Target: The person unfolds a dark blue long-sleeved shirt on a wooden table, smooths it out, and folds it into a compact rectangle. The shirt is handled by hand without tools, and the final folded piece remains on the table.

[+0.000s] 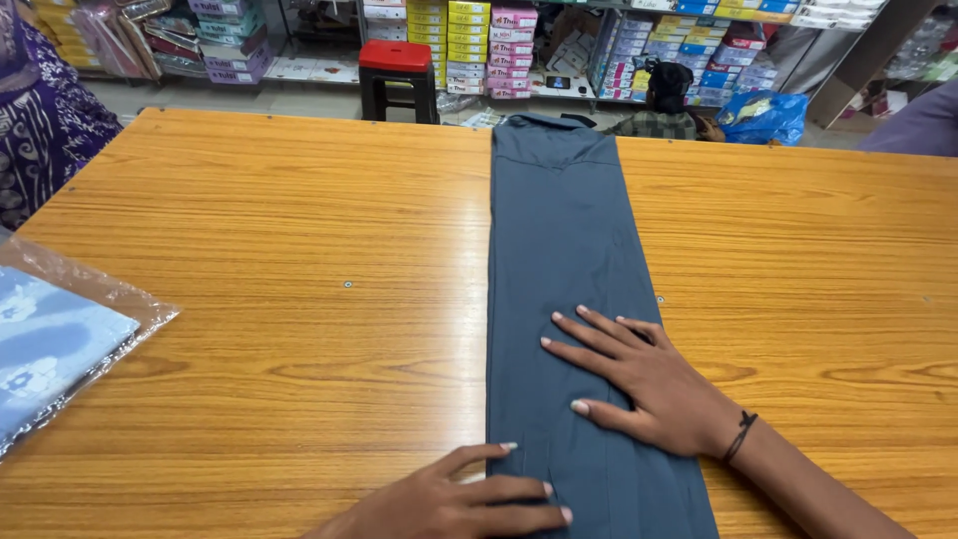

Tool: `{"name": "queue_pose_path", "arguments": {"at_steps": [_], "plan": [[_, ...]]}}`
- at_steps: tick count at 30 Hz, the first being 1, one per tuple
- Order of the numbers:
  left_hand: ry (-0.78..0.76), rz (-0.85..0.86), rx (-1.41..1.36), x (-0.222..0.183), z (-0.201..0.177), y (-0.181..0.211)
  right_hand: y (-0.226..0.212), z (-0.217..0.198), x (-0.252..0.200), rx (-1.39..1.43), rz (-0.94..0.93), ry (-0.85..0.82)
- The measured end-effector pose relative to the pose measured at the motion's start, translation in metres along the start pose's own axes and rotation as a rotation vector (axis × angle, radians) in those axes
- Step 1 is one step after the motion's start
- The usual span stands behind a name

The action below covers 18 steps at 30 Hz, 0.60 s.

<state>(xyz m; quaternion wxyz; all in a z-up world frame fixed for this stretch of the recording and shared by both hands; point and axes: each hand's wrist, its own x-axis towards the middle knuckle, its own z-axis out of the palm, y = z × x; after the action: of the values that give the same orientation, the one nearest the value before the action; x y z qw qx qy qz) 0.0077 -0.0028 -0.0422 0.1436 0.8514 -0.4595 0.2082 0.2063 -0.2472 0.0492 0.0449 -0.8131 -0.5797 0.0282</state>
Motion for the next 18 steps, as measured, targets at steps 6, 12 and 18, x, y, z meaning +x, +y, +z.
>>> {"name": "queue_pose_path", "arguments": {"at_steps": [6,12,18], "plan": [[-0.052,0.008,0.048,0.000,0.024,0.007,0.016,0.007,0.003,-0.055,0.110,0.002],[0.004,-0.092,-0.144,-0.008,0.044,0.011,0.015,0.008,-0.002,-0.077,0.066,-0.015],[-0.098,-0.053,0.124,0.017,-0.010,0.011,-0.017,-0.003,-0.010,-0.026,0.000,-0.058]]}}
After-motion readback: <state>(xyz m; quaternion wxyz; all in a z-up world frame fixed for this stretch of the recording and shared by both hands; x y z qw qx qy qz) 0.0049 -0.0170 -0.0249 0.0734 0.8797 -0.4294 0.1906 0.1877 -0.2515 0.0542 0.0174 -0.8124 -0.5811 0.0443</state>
